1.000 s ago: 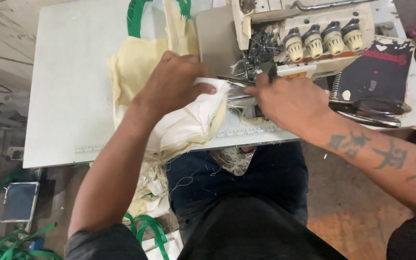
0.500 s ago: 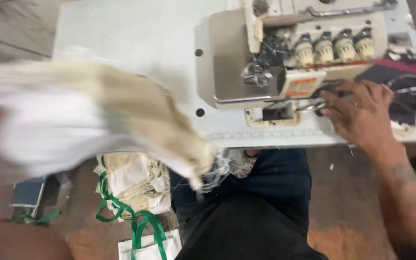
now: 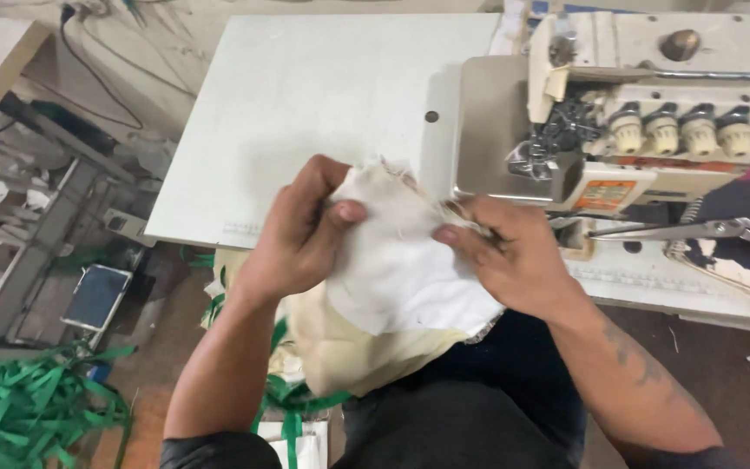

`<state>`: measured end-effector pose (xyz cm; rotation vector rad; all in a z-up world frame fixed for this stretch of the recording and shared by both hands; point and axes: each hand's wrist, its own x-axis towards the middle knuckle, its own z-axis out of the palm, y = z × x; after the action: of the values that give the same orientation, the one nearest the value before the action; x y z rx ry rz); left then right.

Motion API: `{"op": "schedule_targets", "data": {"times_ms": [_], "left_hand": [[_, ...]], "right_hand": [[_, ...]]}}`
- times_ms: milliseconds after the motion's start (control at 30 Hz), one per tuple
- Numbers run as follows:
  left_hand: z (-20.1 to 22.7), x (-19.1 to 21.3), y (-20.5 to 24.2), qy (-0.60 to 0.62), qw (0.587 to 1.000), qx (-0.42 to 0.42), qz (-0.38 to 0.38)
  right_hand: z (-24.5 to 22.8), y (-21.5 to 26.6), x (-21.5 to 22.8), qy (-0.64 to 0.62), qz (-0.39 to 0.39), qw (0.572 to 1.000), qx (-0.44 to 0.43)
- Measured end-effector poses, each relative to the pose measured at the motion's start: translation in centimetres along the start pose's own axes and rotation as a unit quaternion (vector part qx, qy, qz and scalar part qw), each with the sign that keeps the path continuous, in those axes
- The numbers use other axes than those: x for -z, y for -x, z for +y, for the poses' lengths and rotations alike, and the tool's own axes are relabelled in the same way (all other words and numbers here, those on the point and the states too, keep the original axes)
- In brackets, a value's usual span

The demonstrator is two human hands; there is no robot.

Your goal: Using an industrial sewing machine to stitch the edges of fabric tote bags.

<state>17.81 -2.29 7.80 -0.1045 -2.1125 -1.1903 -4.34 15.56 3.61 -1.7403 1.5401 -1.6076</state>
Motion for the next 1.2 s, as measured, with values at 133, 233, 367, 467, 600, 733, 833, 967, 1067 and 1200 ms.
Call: {"op": "schedule_targets", "data": {"times_ms": [133, 233, 367, 467, 600, 733, 833, 967, 1067, 1200], "left_hand": [[-2.2, -0.8, 0.6, 0.128, 0.990, 0.047, -0.027], [1.1, -0.9, -0.4, 0.060, 0.996, 0.026, -0.053], [-3.7, -1.0, 3.3, 0.095, 0.989, 0.108, -0.020], [-2.8, 0.1, 2.2, 0.069, 0.987, 0.140, 0.019], [-0.9, 0.1, 1.9, -0.014, 0.990, 0.143, 0.014], [-1.6, 0.2, 4.7, -0.073, 0.957, 0.270, 0.080], [-1.9, 3.6, 4.0, -0.303, 0.880, 0.319, 0.178], [-5.0, 9.2, -0.2, -0.627, 0.777, -0.035, 0.043], [-10.0, 2.4, -7.3, -0.388, 0.918, -0.065, -0.050], [-16.2, -12.2, -11.0, -0.385, 0.910, -0.059, -0.142]], "right_hand": [[1.2, 2.5, 0.1, 0.100, 0.011, 0.995, -0.019], [-0.4, 2.3, 0.2, 0.160, 0.013, 0.987, -0.018], [-1.9, 1.4, 0.5, 0.140, -0.041, 0.989, 0.007], [-1.3, 2.6, -0.6, 0.149, -0.041, 0.988, -0.015], [-2.1, 1.0, -2.3, 0.193, -0.024, 0.981, 0.022], [1.2, 2.3, -4.0, 0.224, -0.126, 0.958, -0.124], [-0.6, -0.8, -11.1, 0.078, -0.218, 0.953, -0.196], [0.8, -2.9, -12.2, -0.057, -0.090, 0.980, -0.167], [5.1, -0.9, -8.9, -0.158, -0.023, 0.982, -0.102], [10.6, 3.8, -2.9, -0.124, 0.284, 0.919, -0.244]]}}
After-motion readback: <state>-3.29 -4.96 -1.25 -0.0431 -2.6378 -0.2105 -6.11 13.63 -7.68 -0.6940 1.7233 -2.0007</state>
